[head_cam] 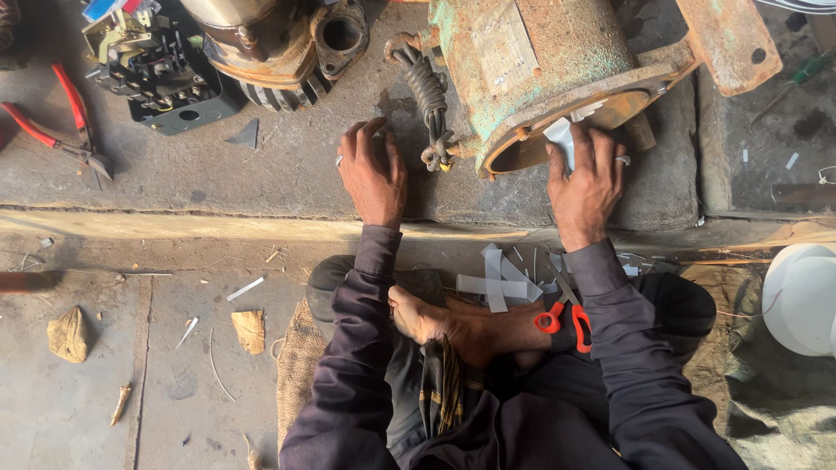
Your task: The person sits on the floor and inserts small white paper strips into the slots of a motor stator. They repeatedly pick up strips, fold them, and push them into the stator openings using both hands.
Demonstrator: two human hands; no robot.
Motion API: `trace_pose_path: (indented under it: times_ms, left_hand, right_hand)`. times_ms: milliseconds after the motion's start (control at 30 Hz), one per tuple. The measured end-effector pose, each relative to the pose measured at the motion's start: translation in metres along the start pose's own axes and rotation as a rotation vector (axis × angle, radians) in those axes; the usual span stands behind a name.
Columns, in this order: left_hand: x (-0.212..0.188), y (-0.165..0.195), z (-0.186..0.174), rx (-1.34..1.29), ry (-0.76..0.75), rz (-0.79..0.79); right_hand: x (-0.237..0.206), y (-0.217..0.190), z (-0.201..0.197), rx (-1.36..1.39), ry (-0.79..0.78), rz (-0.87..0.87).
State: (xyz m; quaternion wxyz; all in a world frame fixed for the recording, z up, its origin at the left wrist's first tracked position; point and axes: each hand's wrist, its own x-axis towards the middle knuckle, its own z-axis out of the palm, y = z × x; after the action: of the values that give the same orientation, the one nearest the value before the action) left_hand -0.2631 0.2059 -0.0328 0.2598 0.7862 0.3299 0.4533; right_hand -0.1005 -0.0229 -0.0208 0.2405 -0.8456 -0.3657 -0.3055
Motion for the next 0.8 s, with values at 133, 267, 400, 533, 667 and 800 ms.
trace_pose_path:
  times_ms: [133, 267, 400, 533, 667, 800]
  left_hand:
    - [-0.001, 0.005, -0.007, -0.048, 0.011, -0.003]
    - [-0.006, 0.01, -0.014, -0.107, 0.078, 0.058]
    - [-0.01, 0.014, -0.016, -0.093, 0.079, 0.034]
    - [-0.011, 0.015, -0.018, -0.062, 0.063, 0.033]
    - [-0.011, 0.013, -0.02, -0.043, 0.047, 0.034]
    - [-0.01, 0.007, -0.019, -0.033, 0.032, 0.028]
  right_hand:
    - [-0.001, -0.014, -0.027, 0.164, 0.033, 0.049]
    - [-0.022, -0.034, -0.069, 0.37, 0.101, 0.075]
    - [-0.036, -0.038, -0.092, 0.435, 0.126, 0.092]
    - [-0.024, -0.028, -0.076, 0.384, 0.182, 0.087]
    - [0.0, -0.016, -0.042, 0.36, 0.237, 0.061]
    - [0.013, -0.015, -0.022, 0.351, 0.234, 0.056]
